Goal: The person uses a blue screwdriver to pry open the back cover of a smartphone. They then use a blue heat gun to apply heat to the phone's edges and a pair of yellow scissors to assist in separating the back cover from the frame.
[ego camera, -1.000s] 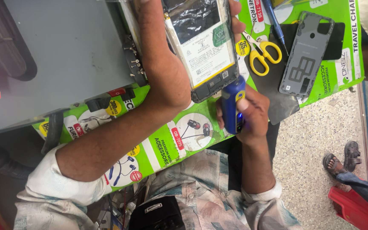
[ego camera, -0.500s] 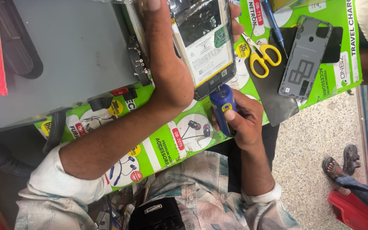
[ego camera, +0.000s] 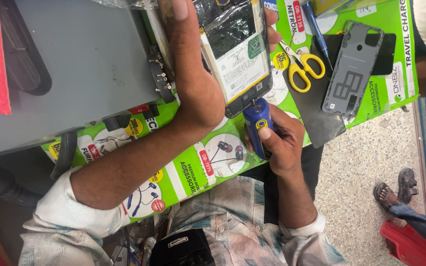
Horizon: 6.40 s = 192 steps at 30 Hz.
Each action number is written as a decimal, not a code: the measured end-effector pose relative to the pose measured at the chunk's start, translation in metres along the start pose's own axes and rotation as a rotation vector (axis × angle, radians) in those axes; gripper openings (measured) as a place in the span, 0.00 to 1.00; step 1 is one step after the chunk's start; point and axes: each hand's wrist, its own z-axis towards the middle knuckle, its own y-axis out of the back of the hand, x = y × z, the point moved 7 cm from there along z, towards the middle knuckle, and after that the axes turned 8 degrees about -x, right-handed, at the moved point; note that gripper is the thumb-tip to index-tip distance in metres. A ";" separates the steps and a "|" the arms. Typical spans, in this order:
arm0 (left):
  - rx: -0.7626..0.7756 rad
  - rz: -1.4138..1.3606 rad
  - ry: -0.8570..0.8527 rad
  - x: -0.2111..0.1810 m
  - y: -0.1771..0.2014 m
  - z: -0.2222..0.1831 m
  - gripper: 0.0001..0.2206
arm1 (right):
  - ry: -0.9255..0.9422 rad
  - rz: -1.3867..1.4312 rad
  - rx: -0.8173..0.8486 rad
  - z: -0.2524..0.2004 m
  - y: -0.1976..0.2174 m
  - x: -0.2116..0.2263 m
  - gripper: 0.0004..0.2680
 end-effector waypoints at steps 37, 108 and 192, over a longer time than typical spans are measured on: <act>-0.039 0.012 0.002 -0.004 -0.002 0.004 0.31 | 0.055 -0.158 0.069 0.001 -0.002 0.003 0.20; -0.022 0.059 0.047 -0.004 0.000 0.008 0.35 | -0.037 0.115 0.017 -0.002 0.011 -0.012 0.20; -0.264 0.378 -0.004 0.004 0.015 0.012 0.46 | 0.030 -0.153 -0.010 0.001 0.018 0.013 0.17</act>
